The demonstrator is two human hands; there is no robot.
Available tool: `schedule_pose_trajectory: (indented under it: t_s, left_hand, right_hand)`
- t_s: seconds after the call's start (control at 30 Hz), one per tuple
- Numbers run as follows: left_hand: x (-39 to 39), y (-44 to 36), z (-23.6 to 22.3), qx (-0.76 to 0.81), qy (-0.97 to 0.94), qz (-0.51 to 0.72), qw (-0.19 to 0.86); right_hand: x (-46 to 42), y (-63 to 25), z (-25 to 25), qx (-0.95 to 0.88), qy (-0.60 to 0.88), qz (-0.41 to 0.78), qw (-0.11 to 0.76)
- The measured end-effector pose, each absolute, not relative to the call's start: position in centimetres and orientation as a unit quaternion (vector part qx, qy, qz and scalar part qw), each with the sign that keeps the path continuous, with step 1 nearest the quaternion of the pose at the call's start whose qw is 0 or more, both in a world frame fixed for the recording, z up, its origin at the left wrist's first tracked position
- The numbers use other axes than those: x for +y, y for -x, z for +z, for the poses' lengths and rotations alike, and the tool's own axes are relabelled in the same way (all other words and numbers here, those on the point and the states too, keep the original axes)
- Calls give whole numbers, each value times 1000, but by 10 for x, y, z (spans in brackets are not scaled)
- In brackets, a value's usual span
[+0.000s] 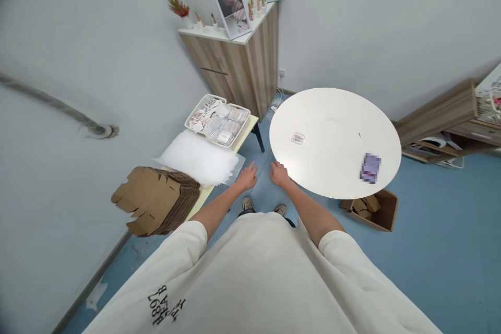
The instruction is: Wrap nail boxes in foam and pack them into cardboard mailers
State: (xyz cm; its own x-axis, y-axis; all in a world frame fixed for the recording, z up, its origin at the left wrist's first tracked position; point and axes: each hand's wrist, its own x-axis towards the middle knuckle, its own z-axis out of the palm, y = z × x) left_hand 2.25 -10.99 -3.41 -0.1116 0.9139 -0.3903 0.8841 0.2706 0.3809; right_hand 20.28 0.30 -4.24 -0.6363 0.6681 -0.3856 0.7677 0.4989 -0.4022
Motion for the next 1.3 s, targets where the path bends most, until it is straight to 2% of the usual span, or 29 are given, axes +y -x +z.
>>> schedule_pose_trajectory:
  t_s: [0.37, 0.57, 0.83, 1.1, 1.3]
  left_hand:
    - [-188, 77, -27, 824, -528, -57, 197]
    - [-202, 137, -36, 823, -506, -90, 241]
    - [-197, 163, -50, 806, -503, -116, 290]
    - [-201, 170, -36, 797, -541, -47, 265]
    - [-215, 160, -25, 763, -596, -20, 250]
  right_hand:
    - [-58, -100, -47, 872, -357, -314, 116]
    - [-93, -48, -50, 863, -369, -328, 107]
    - [-116, -14, -48, 852, -395, -324, 111]
    - [-119, 2, -53, 837, -412, -354, 62]
    - [-112, 36, -48, 741, -484, -466, -27]
